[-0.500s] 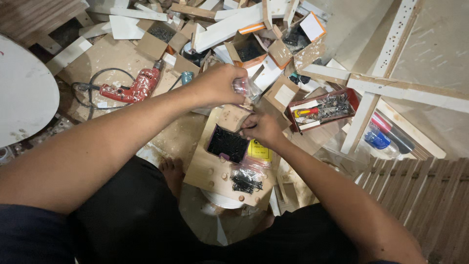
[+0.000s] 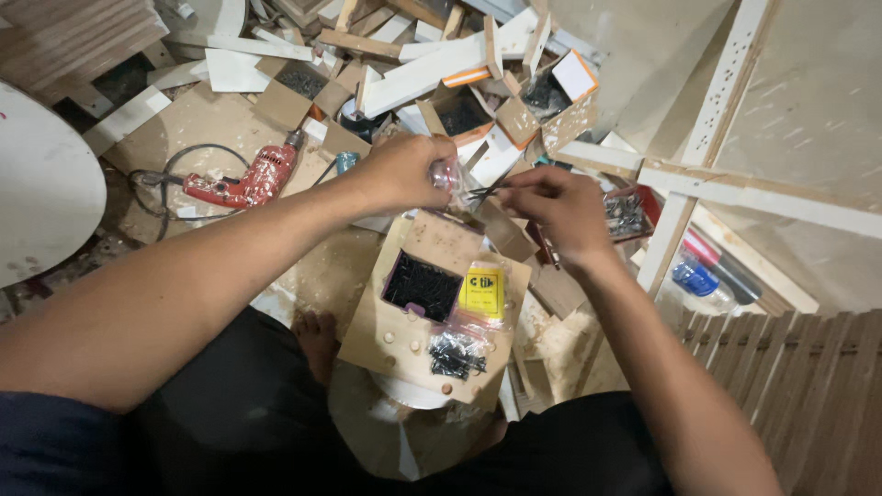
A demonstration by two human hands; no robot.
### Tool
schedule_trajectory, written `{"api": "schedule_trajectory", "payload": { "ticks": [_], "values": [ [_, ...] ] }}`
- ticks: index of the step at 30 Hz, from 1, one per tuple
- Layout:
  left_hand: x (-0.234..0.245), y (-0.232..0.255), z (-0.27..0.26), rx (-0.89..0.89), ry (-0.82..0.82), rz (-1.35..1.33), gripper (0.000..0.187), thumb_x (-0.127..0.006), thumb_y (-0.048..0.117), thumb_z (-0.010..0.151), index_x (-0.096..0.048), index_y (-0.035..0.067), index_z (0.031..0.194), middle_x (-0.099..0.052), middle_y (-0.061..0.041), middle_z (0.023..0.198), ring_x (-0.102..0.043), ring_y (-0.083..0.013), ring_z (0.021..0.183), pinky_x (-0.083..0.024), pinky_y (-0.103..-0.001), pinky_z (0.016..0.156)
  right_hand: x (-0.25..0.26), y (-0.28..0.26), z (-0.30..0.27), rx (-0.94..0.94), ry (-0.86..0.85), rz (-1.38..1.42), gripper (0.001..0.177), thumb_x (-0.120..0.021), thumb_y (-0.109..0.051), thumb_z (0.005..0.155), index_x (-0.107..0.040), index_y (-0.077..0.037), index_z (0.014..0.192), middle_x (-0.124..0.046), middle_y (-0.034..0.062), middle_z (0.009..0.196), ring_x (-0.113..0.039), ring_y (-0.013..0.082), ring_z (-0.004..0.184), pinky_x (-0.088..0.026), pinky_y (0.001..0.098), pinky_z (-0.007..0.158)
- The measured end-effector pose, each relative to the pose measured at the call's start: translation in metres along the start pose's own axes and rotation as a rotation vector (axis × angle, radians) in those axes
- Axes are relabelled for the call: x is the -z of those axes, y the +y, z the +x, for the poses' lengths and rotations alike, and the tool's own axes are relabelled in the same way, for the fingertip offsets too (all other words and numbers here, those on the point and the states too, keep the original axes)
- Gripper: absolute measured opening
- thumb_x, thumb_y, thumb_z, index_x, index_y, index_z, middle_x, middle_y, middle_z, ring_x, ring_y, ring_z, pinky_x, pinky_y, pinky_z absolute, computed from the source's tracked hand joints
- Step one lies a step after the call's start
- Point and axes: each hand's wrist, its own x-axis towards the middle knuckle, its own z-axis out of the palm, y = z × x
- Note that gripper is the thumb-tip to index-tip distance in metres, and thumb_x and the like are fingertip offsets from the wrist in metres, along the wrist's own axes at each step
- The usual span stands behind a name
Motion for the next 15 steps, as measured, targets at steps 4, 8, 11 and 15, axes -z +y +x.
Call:
{"api": "schedule_trajectory", "payload": {
  "ticks": [4,8,11,15],
  "values": [
    [-0.002,0.013,-0.005,-0.058,-0.032,-0.076,0.033,-0.08,0.033,0.078,-0.079,0.022,0.109,-0.083,-0.011,0.106,-0.076,-0.0425,0.115,-0.054,-0.054,0.097,0.008,-0.03,-0.019,0.051,0.067,0.108,0.025,-0.09,-0.001,0.086,-0.08,0.001,0.108,-0.079,0.0185,0.089,-0.081,0.0195,0.077,-0.069,0.0268,0.071],
    [0.002,0.038,-0.013,-0.164,-0.049,-0.133,0.05,-0.08,0.029,0.078,-0.073,0.017,0.126,-0.081,-0.019,0.115,-0.072,-0.0481,0.119,-0.053,-0.06,0.1,0.013,-0.039,-0.026,0.142,0.088,0.092,0.022,-0.092,0.001,0.086,-0.081,0.003,0.105,-0.077,0.02,0.086,-0.08,0.021,0.074,-0.071,0.0311,0.071],
    [-0.005,0.043,-0.011,-0.222,-0.024,-0.195,0.052,-0.08,0.025,0.079,-0.071,0.015,0.129,-0.081,-0.02,0.114,-0.073,-0.0489,0.116,-0.055,-0.06,0.097,0.011,-0.047,-0.033,0.183,0.09,0.038,0.023,-0.092,0.0,0.085,-0.081,0.002,0.105,-0.077,0.0193,0.084,-0.08,0.0206,0.073,-0.07,0.0313,0.069],
    [-0.003,0.047,-0.011,-0.276,0.034,-0.262,0.052,-0.079,0.019,0.081,-0.069,0.011,0.131,-0.081,-0.021,0.111,-0.076,-0.048,0.11,-0.059,-0.057,0.091,0.005,-0.055,-0.041,0.214,0.086,-0.049,0.022,-0.093,-0.001,0.084,-0.082,0.001,0.103,-0.074,0.014,0.077,-0.077,0.0179,0.068,-0.065,0.0275,0.063]
  ]
}}
